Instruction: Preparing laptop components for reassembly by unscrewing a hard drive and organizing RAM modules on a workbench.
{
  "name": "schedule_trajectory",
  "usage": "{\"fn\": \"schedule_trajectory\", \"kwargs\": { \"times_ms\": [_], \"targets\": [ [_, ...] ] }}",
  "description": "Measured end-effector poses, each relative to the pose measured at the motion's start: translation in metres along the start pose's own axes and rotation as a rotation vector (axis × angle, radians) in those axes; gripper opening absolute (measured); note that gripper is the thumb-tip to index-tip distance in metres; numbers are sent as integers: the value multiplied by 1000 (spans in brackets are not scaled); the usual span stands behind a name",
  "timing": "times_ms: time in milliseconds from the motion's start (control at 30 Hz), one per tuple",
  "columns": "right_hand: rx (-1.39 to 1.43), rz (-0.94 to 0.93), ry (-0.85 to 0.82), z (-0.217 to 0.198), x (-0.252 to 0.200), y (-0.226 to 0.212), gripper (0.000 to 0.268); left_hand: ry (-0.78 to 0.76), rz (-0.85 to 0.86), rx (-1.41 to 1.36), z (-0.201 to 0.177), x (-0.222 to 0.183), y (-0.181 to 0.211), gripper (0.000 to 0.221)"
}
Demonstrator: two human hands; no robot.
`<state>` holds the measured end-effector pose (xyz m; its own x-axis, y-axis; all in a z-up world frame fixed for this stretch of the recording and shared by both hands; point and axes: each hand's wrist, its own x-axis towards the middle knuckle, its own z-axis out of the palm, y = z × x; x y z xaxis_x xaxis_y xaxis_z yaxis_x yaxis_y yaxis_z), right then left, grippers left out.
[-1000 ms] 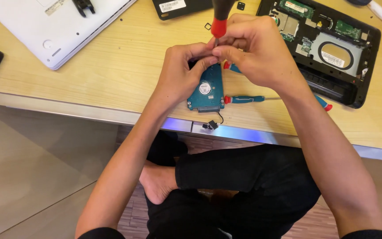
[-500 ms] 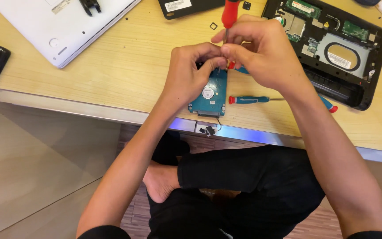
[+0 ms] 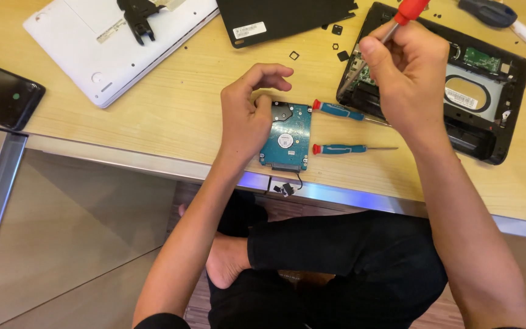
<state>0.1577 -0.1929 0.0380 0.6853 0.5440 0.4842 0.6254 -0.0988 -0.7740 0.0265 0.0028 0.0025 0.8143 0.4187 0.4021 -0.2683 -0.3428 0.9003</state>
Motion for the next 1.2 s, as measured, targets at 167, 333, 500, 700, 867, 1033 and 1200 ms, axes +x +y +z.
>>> {"fn": "schedule_trajectory", "kwargs": {
  "times_ms": [167, 333, 500, 700, 867, 1033, 1200],
  "targets": [
    [-111, 90, -116, -5, 1, -12, 22, 32, -9, -3, 2, -1, 3, 42],
    [-112, -1, -349, 18, 0, -34, 32, -59, 129, -80, 0, -4, 4, 44],
    [52, -183, -503, 42, -10, -48, 11, -37, 155, -224, 5, -4, -15, 42],
    [70, -104, -328, 8, 5, -32, 16, 293, 106, -413, -10, -1, -29, 26],
    [-1, 13, -281, 1, 5, -2, 9, 317, -118, -145, -42, 6, -7, 37],
    [-128, 135, -425, -5, 9, -19, 6, 248, -244, 72, -59, 7, 3, 35],
    [-190, 231, -521, -32, 1, -31, 6, 134, -181, 368, -53, 5, 2, 79]
  ]
}}
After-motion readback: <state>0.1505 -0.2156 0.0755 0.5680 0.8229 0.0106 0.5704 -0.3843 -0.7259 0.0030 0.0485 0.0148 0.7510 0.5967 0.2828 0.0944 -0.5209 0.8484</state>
